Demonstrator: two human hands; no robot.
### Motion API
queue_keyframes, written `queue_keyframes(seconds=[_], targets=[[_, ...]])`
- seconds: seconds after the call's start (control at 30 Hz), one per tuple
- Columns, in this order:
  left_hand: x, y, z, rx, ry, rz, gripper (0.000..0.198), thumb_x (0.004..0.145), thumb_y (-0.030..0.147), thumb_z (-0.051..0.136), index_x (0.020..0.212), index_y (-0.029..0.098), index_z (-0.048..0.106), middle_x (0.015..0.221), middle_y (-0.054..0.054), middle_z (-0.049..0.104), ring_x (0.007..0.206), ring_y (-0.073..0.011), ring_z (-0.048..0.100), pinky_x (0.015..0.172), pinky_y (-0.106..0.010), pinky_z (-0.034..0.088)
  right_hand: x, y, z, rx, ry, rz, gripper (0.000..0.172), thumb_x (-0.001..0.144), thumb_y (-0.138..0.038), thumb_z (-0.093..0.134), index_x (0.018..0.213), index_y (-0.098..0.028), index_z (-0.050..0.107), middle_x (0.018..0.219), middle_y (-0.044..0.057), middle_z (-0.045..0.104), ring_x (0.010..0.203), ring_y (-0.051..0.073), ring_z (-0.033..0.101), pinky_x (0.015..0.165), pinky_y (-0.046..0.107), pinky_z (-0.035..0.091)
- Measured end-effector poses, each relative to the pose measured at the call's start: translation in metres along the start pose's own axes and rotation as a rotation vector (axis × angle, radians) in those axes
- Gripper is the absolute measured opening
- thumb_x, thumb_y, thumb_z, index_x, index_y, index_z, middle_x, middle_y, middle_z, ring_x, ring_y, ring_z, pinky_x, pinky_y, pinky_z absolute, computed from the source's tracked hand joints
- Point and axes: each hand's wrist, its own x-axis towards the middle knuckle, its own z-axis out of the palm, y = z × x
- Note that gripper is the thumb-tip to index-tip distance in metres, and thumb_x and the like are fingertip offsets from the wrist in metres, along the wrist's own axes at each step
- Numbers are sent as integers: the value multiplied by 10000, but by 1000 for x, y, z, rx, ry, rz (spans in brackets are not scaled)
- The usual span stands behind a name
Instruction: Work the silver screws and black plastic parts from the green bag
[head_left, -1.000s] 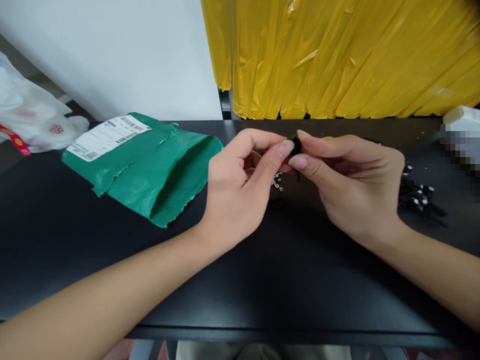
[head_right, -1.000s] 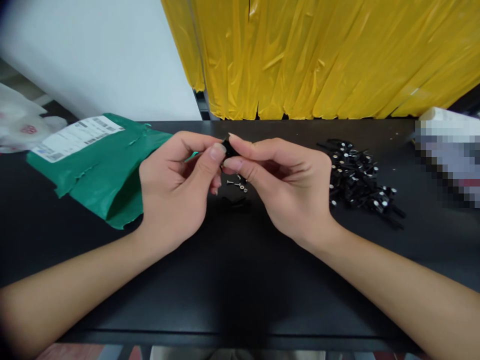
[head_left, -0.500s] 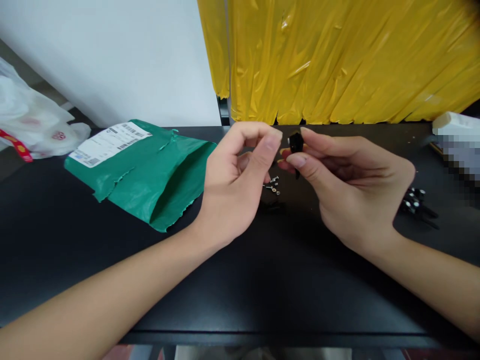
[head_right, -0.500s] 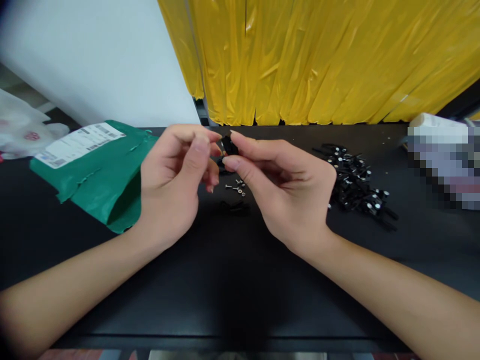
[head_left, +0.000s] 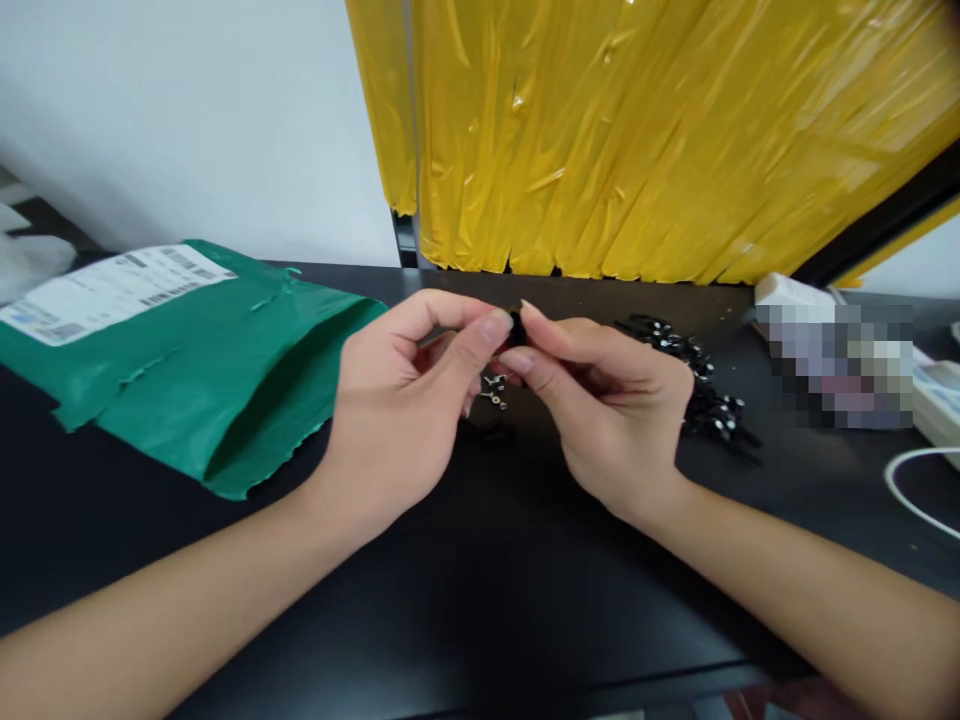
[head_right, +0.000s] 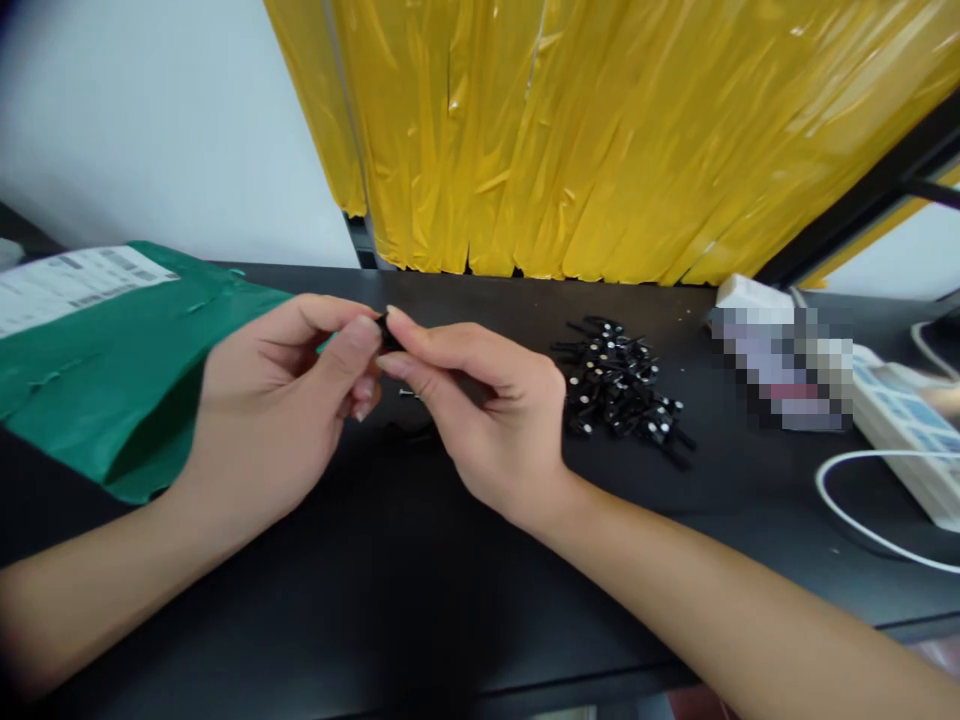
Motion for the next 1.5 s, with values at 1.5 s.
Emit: queue_keyframes(seconds=[1.5], targets=[[5,-12,3,80,-15,193,165,1036,309,786,907,229,722,910,-14,778,754,-148,776,533,-227,542,0,0,3,-42,84,114,343,901,-96,886,1086,-384,893,1067,-78,893,879,167,849,811,314,758]])
